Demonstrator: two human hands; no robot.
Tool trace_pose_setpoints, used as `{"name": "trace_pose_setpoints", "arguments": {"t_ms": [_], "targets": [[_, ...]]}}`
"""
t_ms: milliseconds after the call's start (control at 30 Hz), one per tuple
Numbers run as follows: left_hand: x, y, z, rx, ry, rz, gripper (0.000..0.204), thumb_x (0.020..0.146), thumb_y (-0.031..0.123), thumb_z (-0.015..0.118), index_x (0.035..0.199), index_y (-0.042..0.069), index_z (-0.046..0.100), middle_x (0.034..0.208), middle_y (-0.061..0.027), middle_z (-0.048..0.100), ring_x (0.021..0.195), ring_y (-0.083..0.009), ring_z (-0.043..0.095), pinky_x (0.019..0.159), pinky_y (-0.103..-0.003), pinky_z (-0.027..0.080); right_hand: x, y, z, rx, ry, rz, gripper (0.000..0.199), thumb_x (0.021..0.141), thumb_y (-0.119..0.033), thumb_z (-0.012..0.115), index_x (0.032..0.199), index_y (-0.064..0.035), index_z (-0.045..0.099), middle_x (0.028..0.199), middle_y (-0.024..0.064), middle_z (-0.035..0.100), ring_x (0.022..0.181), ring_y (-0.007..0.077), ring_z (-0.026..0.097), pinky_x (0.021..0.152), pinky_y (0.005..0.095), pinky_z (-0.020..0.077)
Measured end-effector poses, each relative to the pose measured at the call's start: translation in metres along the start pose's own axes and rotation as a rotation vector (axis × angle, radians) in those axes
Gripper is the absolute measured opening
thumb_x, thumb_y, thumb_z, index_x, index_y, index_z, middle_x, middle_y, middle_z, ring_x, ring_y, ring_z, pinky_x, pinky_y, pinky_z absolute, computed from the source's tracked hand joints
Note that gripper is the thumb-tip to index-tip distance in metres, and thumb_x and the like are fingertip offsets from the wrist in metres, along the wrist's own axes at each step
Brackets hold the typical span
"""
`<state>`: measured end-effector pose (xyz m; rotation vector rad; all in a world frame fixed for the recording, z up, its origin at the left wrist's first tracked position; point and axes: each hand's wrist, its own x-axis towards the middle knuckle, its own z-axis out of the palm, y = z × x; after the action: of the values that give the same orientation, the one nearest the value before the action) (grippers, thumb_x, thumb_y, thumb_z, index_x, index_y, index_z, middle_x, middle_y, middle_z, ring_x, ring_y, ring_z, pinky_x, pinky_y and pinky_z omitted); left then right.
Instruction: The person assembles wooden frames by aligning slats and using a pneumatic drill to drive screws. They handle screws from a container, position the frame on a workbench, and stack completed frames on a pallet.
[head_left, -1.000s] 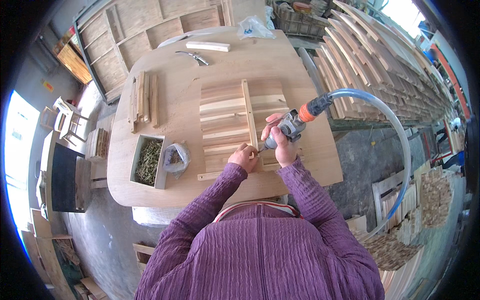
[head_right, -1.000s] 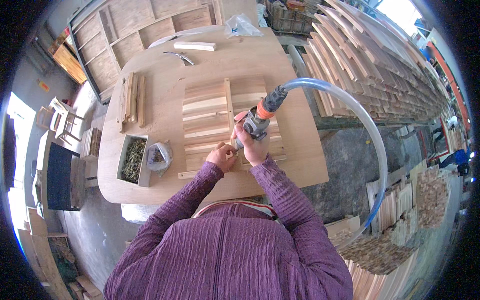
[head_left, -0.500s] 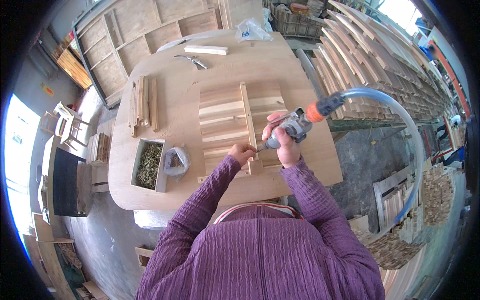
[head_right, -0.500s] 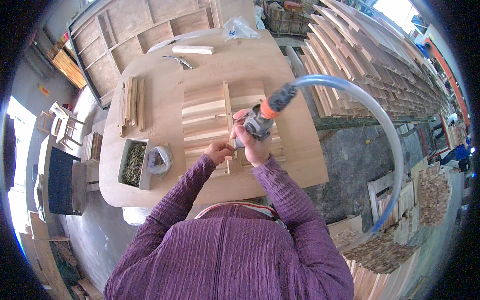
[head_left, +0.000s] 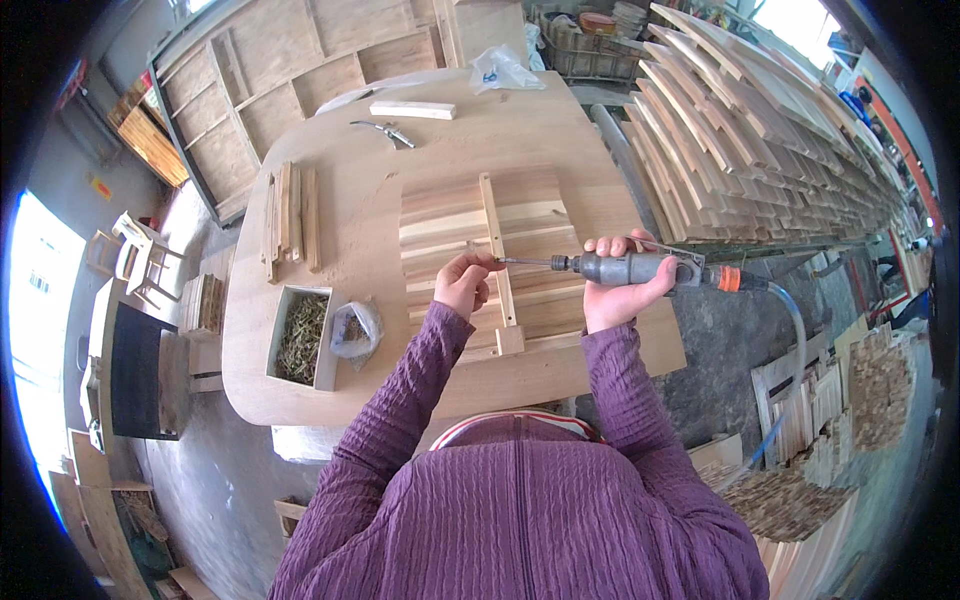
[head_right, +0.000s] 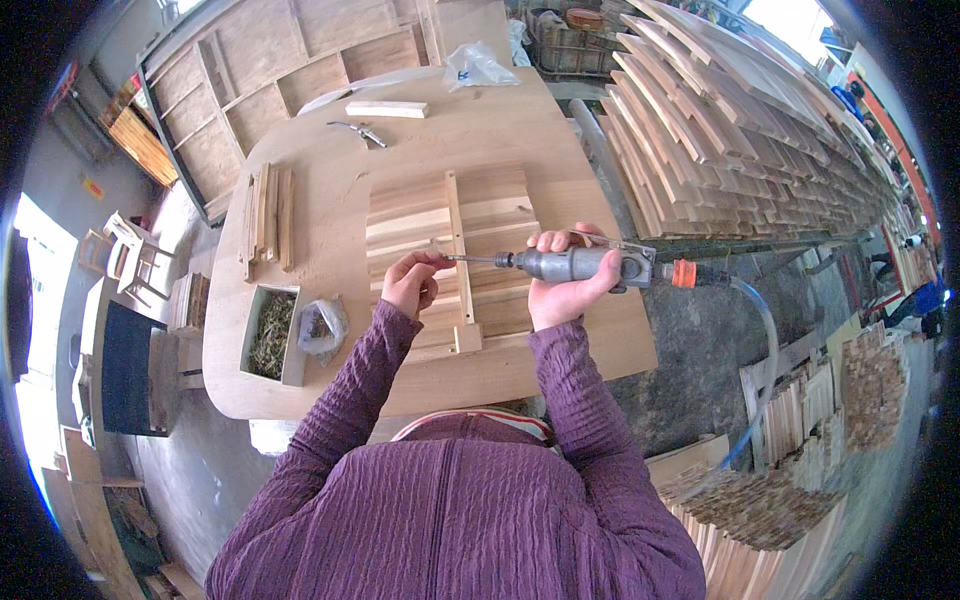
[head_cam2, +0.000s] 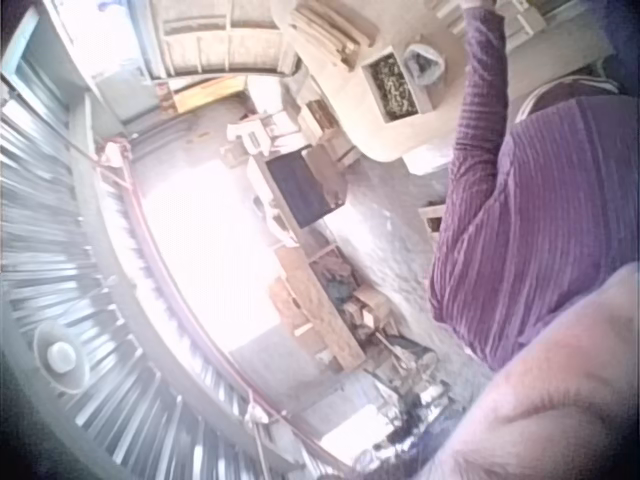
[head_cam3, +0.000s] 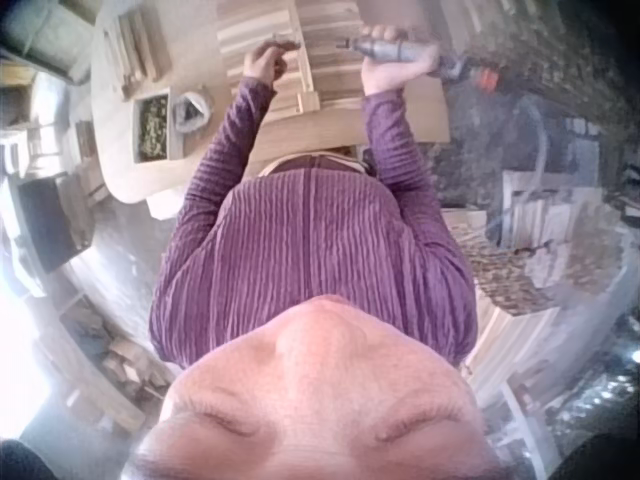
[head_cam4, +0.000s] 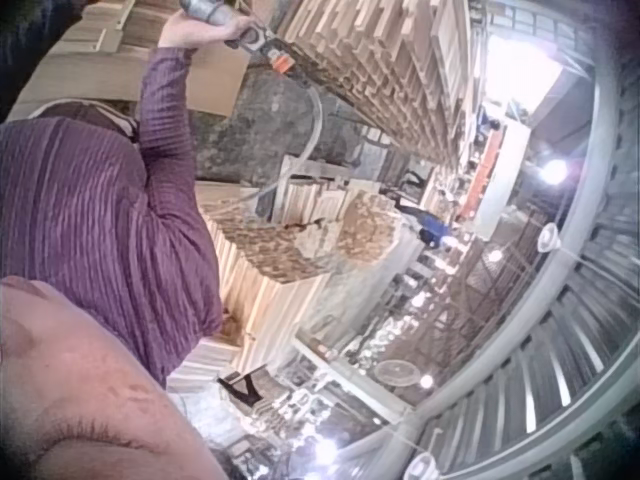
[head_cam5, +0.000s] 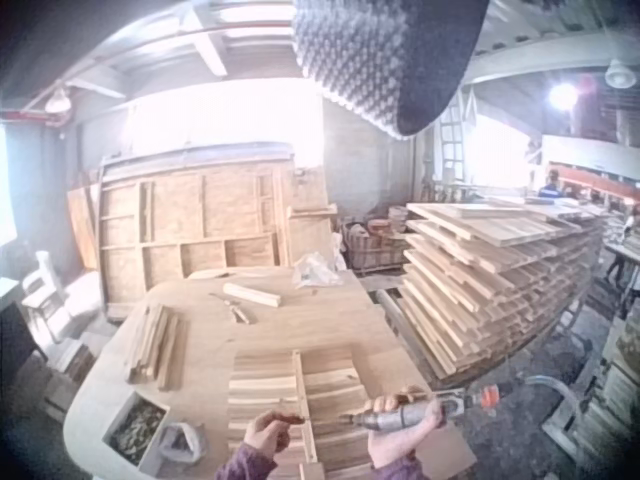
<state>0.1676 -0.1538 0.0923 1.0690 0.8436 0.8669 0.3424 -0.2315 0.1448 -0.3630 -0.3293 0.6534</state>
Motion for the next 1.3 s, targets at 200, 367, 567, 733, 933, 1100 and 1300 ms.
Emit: {"name": "trace_pose_setpoints", "arguments": {"t_ms": [200, 367, 567, 733, 933, 1100, 1300], "targets": [[-0.028, 0.006, 0.039, 0.299, -0.042, 0.337, 0.016, 0.079, 0.0, 0.045, 0.087, 0.001, 0.058, 0.092, -0.0059, 0.064, 0.05, -0.0033, 0.044, 0.044, -0.018, 0.037, 0.017, -0.008, -0.022, 0.295, 0.332, 0.166, 0.047, 0.08, -0.053, 0.044, 0.08, -0.0064, 0.048, 0.061, 0.0028, 0.044, 0.06, 0.018, 0.047, 0.064, 0.0345, 0.0405], [-0.047, -0.011, 0.047, 0.787, -0.153, 0.466, 0.017, 0.076, 0.009, 0.055, 0.092, 0.004, 0.056, 0.073, -0.0069, 0.061, 0.058, -0.0138, 0.055, 0.056, -0.026, 0.045, 0.028, -0.007, -0.067, 0.513, 0.517, 0.268, 0.048, 0.081, -0.053, 0.041, 0.076, -0.0054, 0.044, 0.063, 0.005, 0.048, 0.06, 0.0198, 0.049, 0.063, 0.035, 0.0425], [-0.006, -0.062, -0.006, 1.335, 0.138, -0.032, 0.084, 0.071, 0.061, 0.053, 0.13, 0.005, 0.031, 0.124, -0.0176, 0.043, 0.117, -0.0301, 0.041, 0.096, -0.041, 0.035, 0.025, 0.002, -0.076, 0.56, 0.548, 0.35, 0.048, 0.081, -0.053, 0.042, 0.074, -0.0052, 0.043, 0.064, 0.0062, 0.051, 0.061, 0.0208, 0.049, 0.063, 0.0349, 0.044], [0.006, -0.062, 0.007, 1.475, 0.013, 0.113, 0.081, 0.069, 0.062, 0.054, 0.125, 0.005, 0.04, 0.111, -0.0158, 0.051, 0.108, -0.0285, 0.048, 0.095, -0.04, 0.033, 0.026, -0.001, -0.068, 0.561, 0.565, 0.369, 0.047, 0.08, -0.051, 0.045, 0.077, -0.0041, 0.046, 0.063, 0.0035, 0.048, 0.058, 0.0169, 0.049, 0.062, 0.0322, 0.0431], [0.014, -0.074, -0.005, 1.421, -0.007, 0.302, 0.073, 0.069, 0.053, 0.056, 0.12, 0.003, 0.045, 0.101, -0.0152, 0.055, 0.101, -0.0282, 0.052, 0.093, -0.039, 0.032, 0.019, -0.009, -0.067, 0.475, 0.52, 0.388, 0.044, 0.081, -0.049, 0.045, 0.08, -0.0049, 0.046, 0.062, 0.0022, 0.047, 0.059, 0.0158, 0.049, 0.063, 0.0317, 0.0431], [0.018, -0.078, -0.009, 1.402, -0.034, 0.281, 0.072, 0.068, 0.05, 0.057, 0.119, 0.001, 0.044, 0.103, -0.0155, 0.054, 0.101, -0.0295, 0.051, 0.093, -0.039, 0.032, 0.01, -0.026, -0.05, 0.217, 0.369, 0.281, 0.041, 0.079, -0.047, 0.05, 0.084, -0.0067, 0.05, 0.061, 0.0, 0.045, 0.058, 0.0119, 0.048, 0.06, 0.03, 0.0405], [0.018, -0.076, -0.012, 1.405, -0.04, 0.287, 0.072, 0.069, 0.05, 0.057, 0.12, 0.002, 0.044, 0.103, -0.0153, 0.054, 0.101, -0.0304, 0.051, 0.093, -0.039, 0.033, 0.014, -0.038, -0.026, -0.074, 0.089, 0.166, 0.048, 0.076, -0.056, 0.05, 0.087, -0.0087, 0.051, 0.058, 0.0018, 0.044, 0.055, 0.0152, 0.045, 0.057, 0.0339, 0.0377]]}}
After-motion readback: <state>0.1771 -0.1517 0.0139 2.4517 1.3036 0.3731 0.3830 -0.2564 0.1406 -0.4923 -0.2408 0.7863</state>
